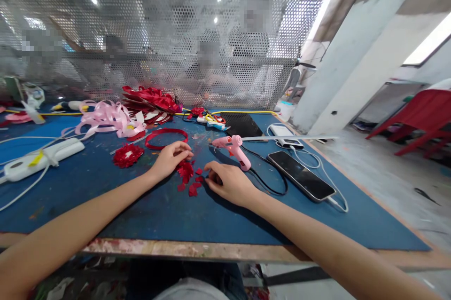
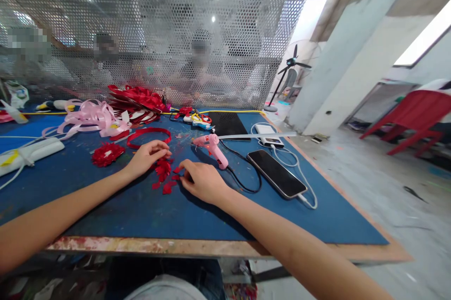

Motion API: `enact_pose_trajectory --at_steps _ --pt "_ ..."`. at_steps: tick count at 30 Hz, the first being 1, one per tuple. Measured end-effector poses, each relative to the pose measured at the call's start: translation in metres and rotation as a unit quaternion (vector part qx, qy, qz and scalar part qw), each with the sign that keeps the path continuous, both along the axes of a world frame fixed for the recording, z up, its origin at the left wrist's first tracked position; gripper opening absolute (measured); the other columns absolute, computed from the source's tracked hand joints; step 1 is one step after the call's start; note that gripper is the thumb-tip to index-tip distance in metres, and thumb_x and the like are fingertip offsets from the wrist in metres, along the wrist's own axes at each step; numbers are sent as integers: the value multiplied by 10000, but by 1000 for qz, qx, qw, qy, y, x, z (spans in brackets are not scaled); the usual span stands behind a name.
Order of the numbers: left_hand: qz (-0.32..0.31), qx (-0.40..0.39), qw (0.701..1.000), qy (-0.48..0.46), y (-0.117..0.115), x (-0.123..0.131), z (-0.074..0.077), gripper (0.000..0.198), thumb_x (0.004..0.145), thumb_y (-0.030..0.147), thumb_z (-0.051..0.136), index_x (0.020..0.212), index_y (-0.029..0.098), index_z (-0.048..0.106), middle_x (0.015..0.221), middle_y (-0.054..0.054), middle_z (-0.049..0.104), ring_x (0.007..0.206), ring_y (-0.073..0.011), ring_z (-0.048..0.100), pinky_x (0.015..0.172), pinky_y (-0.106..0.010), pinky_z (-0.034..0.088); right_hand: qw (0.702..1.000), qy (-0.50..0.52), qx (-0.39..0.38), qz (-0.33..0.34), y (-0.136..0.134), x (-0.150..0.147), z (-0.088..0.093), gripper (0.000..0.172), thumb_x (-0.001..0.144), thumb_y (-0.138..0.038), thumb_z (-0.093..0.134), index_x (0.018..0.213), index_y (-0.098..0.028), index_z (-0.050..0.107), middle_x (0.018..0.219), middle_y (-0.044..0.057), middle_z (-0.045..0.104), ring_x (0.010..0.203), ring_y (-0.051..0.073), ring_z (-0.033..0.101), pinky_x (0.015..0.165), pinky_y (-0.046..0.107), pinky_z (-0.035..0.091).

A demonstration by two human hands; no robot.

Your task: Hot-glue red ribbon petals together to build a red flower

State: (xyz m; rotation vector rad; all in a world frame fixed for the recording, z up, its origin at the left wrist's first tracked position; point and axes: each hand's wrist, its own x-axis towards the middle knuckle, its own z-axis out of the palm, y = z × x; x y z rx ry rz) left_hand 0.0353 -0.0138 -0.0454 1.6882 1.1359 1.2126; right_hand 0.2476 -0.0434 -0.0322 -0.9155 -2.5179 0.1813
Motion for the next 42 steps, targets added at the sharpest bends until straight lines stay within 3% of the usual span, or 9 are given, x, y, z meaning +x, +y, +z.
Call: enact_pose_trajectory --at_steps 5,8,12,18,21,24,33,39,42 --pt "8 10 1000 11 -2 1 1 222 805 340 483 900 149 545 863 -86 694 820 -192 662 787 -355 500 1000 -9 -7 -1 0 0 0 191 781 -146 522 966 -190 505 692 -19 616 611 123 564 560 220 374" --pt "7 61 992 113 -6 -1 7 217 811 310 473 933 161 573 926 -80 681 896 -201 638 833 -357 479 1000 -24 -10 -7 0 0 0 178 784 -155 522 959 -186 510 705 -17 615 625 127 561 562 224 374" --pt "-22 146 957 250 -8 -6 14 274 851 311 419 1018 190 599 1083 -72 631 1029 -205 575 922 -352 421 999 -37 -8 -10 0 1 1 158 778 -152 531 933 -179 529 767 2 618 652 132 559 570 233 392" --pt "-59 163 930 324 -4 -15 16 344 891 350 351 907 175 647 977 -68 638 950 -188 583 910 -327 412 998 -43 33 25 4 3 2 270 819 -270 548 1062 -152 560 1063 100 587 994 214 524 867 357 416" --pt "-51 145 935 320 0 -19 14 346 893 323 332 937 168 638 1002 -74 615 971 -185 572 928 -341 399 997 -55 24 46 4 4 4 395 847 -387 517 1190 -191 529 1208 107 531 1096 235 467 935 407 375" --pt "-20 126 942 311 2 -23 15 348 889 322 331 937 159 635 1011 -81 612 988 -195 565 931 -349 395 995 -76 12 63 3 5 5 408 870 -439 464 1222 -244 527 1283 99 487 1146 245 435 954 435 352" --pt "43 118 968 219 -5 -14 16 273 868 306 377 893 176 615 960 -52 637 913 -192 586 846 -316 422 994 -76 12 75 6 4 4 385 877 -414 459 1115 -145 599 1174 110 588 1081 240 509 940 407 391" --pt "8 109 980 166 -18 3 12 206 839 304 451 905 181 602 953 -52 622 903 -192 577 794 -305 440 998 -26 40 43 2 5 6 416 868 -378 480 1209 -146 528 1246 119 539 1128 229 494 966 396 394" --pt "-17 73 995 67 -23 11 10 215 783 321 551 944 179 563 994 -59 594 940 -194 569 790 -301 459 996 6 73 43 -3 6 9 495 869 -364 477 1309 -144 420 1316 126 473 1204 221 427 997 398 373"
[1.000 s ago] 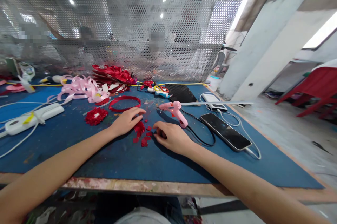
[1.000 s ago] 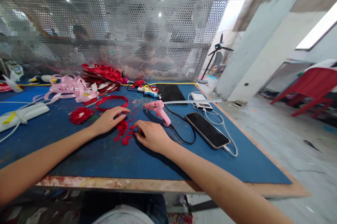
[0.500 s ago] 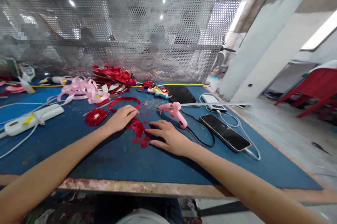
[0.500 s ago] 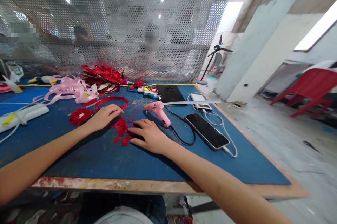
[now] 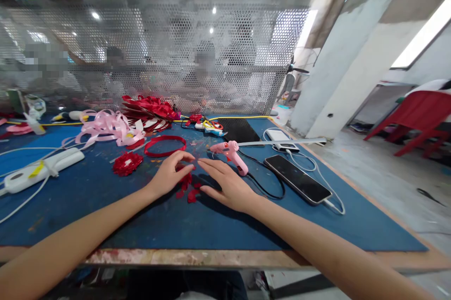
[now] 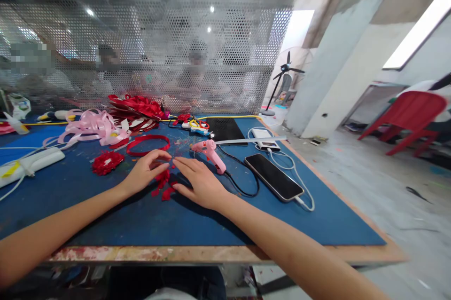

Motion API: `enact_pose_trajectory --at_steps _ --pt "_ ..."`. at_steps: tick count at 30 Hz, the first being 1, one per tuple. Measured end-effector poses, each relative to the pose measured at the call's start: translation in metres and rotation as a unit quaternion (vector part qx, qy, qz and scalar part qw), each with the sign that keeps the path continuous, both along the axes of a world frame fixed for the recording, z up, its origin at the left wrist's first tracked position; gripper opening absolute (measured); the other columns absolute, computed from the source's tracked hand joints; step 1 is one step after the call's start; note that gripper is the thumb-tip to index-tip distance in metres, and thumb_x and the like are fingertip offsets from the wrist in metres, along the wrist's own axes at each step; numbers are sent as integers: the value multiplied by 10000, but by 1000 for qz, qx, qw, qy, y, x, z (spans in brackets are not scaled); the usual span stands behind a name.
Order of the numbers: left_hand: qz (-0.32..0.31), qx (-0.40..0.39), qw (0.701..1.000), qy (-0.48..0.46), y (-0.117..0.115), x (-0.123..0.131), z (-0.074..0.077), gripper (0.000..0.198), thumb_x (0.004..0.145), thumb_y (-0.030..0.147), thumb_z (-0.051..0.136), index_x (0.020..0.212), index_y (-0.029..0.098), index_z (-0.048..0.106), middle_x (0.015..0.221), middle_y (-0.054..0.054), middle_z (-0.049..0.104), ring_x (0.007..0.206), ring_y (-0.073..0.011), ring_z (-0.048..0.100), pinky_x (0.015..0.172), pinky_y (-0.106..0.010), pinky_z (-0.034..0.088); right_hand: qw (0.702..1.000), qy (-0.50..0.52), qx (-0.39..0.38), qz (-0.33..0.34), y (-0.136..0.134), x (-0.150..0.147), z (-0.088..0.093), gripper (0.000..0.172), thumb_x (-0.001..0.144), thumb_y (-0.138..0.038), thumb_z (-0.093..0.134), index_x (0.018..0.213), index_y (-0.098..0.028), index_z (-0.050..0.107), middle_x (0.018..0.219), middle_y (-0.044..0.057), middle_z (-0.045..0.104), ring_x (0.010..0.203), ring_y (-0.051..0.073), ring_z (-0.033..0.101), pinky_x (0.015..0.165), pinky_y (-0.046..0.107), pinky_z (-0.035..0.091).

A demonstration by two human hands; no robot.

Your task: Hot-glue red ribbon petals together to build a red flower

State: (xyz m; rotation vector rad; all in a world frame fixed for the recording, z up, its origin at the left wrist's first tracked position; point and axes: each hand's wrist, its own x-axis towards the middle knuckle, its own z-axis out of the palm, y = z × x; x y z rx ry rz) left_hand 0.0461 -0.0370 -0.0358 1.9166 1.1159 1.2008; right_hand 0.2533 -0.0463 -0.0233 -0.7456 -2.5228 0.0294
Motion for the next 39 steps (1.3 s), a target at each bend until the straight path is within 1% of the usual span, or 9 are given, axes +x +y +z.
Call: enact_pose_trajectory --at_steps 3,6,9,15,22,26,31,35,39 --pt "-32 -55 991 -119 -5 7 -2 266 735 313 620 942 178 520 980 -50 596 971 -185 566 832 -299 457 999 13 29 18 -4 0 2 545 868 -355 482 1351 -137 353 1366 128 414 1253 214 366 1021 399 351" --pt "-60 -108 975 -187 -8 12 -2 292 709 294 653 931 178 505 920 -29 613 909 -160 587 828 -291 464 998 13 46 31 -4 0 2 574 866 -350 486 1378 -163 306 1390 113 386 1265 219 342 1029 418 340" --pt "-68 -137 963 -221 -10 14 -3 317 685 288 680 922 177 501 882 -16 621 873 -151 599 794 -280 483 998 5 46 35 -3 0 0 593 859 -363 499 1383 -171 298 1399 102 377 1263 226 336 1032 426 337" --pt "-66 -174 950 -253 -9 13 -1 309 679 317 692 867 172 495 788 6 633 761 -139 633 731 -276 505 999 -15 39 25 0 0 -2 576 852 -378 507 1352 -136 357 1389 98 393 1251 228 328 1049 413 320" --pt "-53 -184 951 -244 -9 13 0 287 691 335 681 852 172 508 729 28 625 692 -112 627 699 -244 507 999 -30 17 28 -1 0 0 545 859 -411 484 1328 -147 397 1378 102 407 1250 235 323 1044 428 315" --pt "-54 -185 952 -237 -8 12 -2 283 712 364 655 858 169 511 725 19 629 694 -118 630 701 -250 507 999 -38 7 37 -2 1 1 541 868 -420 463 1334 -155 389 1364 110 421 1253 233 318 1037 433 314" --pt "-44 -178 958 -221 -8 12 -1 305 678 357 682 851 169 516 714 34 608 670 -112 610 685 -255 505 998 -53 -2 41 -3 1 3 529 865 -423 467 1314 -149 413 1356 117 426 1250 233 320 1036 429 308" --pt "-31 -161 971 -174 -8 12 0 304 646 354 699 800 161 521 688 31 594 622 -109 582 633 -244 485 996 -75 -7 51 -4 1 3 467 871 -419 460 1273 -182 463 1361 114 414 1251 234 320 1023 437 317" --pt "-13 -129 984 -125 -8 11 1 246 661 336 677 757 156 538 653 37 569 596 -97 546 590 -218 447 996 -82 -2 44 -4 2 2 447 876 -407 454 1274 -204 469 1365 116 396 1240 243 328 1024 440 307"
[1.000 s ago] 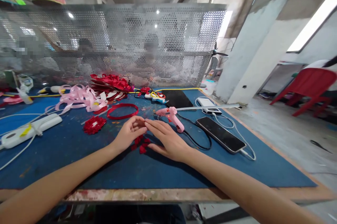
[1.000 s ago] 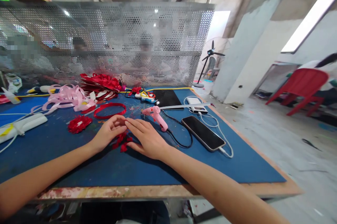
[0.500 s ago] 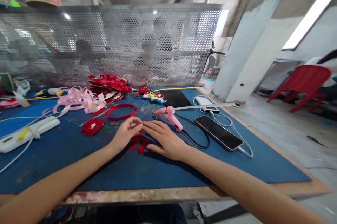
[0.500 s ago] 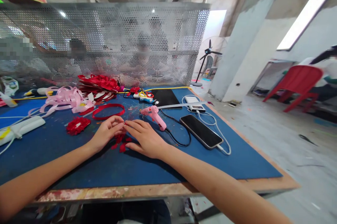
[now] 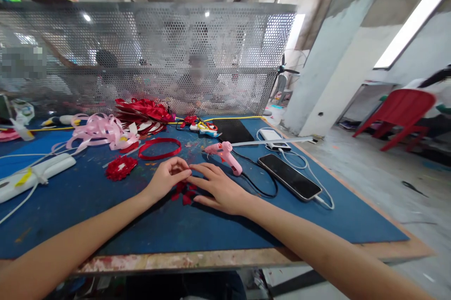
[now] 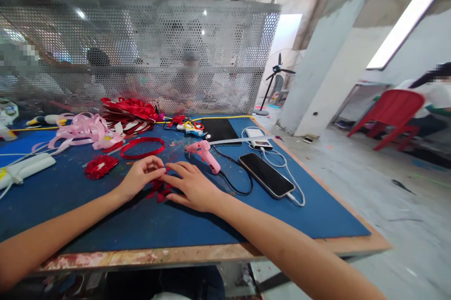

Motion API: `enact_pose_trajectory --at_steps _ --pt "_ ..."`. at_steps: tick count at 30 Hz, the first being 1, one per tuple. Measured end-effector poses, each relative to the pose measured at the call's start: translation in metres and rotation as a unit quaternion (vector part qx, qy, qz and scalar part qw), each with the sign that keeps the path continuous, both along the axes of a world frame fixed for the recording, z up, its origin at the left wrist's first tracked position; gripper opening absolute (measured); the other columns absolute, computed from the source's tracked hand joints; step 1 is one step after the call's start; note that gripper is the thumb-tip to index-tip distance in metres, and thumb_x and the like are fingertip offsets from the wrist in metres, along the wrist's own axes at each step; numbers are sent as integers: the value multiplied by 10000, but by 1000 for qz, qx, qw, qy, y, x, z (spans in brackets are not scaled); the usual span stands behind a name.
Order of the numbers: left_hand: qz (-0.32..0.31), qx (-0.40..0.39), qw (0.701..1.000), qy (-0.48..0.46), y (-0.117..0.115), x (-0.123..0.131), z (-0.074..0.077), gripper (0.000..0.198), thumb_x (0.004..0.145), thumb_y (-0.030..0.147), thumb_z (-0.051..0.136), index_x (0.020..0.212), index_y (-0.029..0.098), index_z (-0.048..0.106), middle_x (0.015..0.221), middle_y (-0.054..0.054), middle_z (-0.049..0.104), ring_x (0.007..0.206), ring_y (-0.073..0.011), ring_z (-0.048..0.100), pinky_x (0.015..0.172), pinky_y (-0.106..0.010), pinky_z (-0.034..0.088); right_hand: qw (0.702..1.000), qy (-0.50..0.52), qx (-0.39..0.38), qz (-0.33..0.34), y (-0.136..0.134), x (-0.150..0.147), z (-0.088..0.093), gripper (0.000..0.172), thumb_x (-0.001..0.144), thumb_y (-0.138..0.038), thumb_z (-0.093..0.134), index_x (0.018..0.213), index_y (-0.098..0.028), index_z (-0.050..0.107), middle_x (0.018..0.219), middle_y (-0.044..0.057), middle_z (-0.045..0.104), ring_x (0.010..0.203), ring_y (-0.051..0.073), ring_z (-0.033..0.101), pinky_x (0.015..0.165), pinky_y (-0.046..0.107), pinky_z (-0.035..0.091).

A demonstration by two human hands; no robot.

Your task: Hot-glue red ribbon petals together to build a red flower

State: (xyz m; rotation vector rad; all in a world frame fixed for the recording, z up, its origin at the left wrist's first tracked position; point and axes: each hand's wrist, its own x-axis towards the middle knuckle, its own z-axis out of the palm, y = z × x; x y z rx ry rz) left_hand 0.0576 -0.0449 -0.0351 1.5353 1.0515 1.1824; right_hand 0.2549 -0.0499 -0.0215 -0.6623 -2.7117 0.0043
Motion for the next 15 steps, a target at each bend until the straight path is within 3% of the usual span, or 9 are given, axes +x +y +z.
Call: enact_pose_trajectory --at_steps 9,15 --pt "-12 -2 1000 -8 4 -3 -3 211 701 333 643 771 156 551 684 11 612 653 -127 591 626 -242 468 1000 -16 -17 10 -1 -1 1 414 866 -394 477 1223 -187 510 1326 122 422 1225 244 345 1026 427 305" --pt "23 -2 1000 -2 8 -6 -7 259 678 349 669 825 150 592 707 -11 648 657 -147 613 597 -245 469 999 -21 -30 11 0 -1 0 400 859 -396 486 1191 -176 525 1313 131 435 1206 240 370 1026 426 304"
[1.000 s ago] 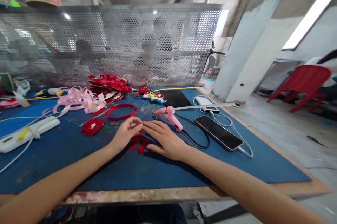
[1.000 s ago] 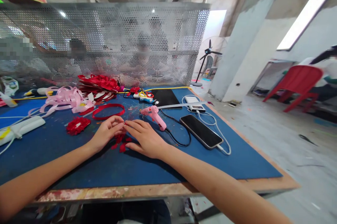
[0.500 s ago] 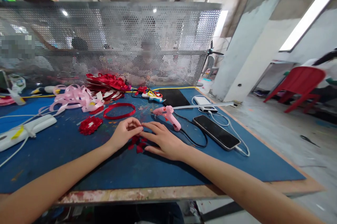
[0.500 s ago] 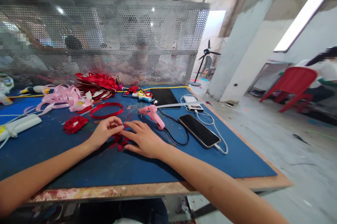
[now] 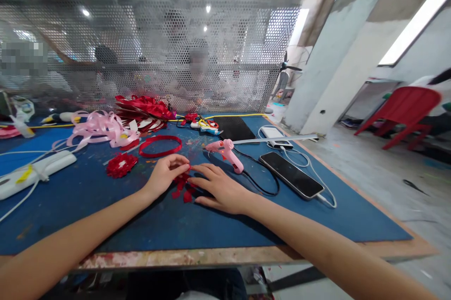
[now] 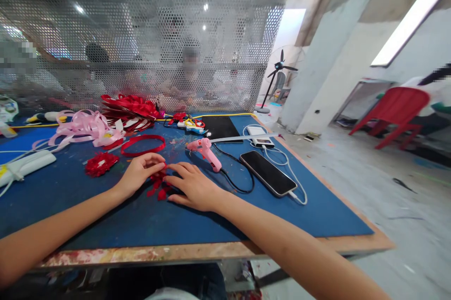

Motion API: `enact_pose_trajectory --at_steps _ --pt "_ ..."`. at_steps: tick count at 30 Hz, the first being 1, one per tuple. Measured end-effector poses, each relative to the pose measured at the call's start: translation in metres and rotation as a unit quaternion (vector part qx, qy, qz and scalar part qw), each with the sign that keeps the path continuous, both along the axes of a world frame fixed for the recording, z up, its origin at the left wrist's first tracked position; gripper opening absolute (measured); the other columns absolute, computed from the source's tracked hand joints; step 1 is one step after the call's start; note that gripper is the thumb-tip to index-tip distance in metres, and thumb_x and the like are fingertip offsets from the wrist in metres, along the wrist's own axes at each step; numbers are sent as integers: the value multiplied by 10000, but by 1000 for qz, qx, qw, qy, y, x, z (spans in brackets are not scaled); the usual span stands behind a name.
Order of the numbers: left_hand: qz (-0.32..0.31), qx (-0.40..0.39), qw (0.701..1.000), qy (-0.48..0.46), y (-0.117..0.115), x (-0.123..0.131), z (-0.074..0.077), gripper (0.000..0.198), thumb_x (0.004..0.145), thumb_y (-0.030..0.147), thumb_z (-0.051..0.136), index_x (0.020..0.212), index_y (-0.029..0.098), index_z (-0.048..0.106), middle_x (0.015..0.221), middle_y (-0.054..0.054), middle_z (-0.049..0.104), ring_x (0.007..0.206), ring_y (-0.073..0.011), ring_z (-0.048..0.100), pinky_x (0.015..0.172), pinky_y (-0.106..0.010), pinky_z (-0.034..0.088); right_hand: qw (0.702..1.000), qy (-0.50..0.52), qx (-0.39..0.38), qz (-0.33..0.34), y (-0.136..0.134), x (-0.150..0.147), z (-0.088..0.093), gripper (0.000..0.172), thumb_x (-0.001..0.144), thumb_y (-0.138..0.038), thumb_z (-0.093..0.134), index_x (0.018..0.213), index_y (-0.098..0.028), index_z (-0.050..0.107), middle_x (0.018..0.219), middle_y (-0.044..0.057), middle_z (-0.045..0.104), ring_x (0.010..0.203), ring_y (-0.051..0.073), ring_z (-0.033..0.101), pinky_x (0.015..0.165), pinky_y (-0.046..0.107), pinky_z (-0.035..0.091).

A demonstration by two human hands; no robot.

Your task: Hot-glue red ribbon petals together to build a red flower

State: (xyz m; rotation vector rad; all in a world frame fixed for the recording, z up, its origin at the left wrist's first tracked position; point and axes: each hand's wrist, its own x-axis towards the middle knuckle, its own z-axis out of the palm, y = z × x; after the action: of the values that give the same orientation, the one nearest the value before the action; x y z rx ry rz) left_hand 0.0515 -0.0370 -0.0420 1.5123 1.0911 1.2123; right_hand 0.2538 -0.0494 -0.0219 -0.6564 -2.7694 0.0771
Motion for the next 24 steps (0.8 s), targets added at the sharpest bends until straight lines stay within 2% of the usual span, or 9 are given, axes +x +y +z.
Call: enact_pose_trajectory --at_steps 7,14,19,24 --pt "4 -5 1000 -27 2 -1 -1 279 667 331 671 856 137 605 809 -60 702 720 -173 655 735 -311 502 1000 -2 -11 -1 1 0 -1 378 857 -385 491 1177 -188 532 1354 136 397 1207 242 375 1012 443 313" --pt "-4 -15 1000 8 -1 -1 2 440 690 309 647 1085 127 584 870 -78 716 795 -191 652 745 -310 490 1000 -15 -20 -9 1 0 -2 376 878 -408 446 1158 -177 547 1325 140 420 1162 244 416 981 445 344" --pt "-14 -2 1000 22 1 -2 -1 265 682 329 650 871 144 659 860 -74 714 806 -209 654 770 -327 495 1000 -14 -23 -5 2 1 -4 375 886 -409 431 1155 -176 549 1310 135 434 1164 237 417 970 435 356" --pt "-3 7 999 33 0 -1 0 224 698 340 632 818 153 657 799 -55 704 751 -194 652 718 -303 501 1000 -16 -22 -2 1 0 -4 372 887 -397 433 1163 -170 539 1283 140 458 1150 236 429 950 428 368"
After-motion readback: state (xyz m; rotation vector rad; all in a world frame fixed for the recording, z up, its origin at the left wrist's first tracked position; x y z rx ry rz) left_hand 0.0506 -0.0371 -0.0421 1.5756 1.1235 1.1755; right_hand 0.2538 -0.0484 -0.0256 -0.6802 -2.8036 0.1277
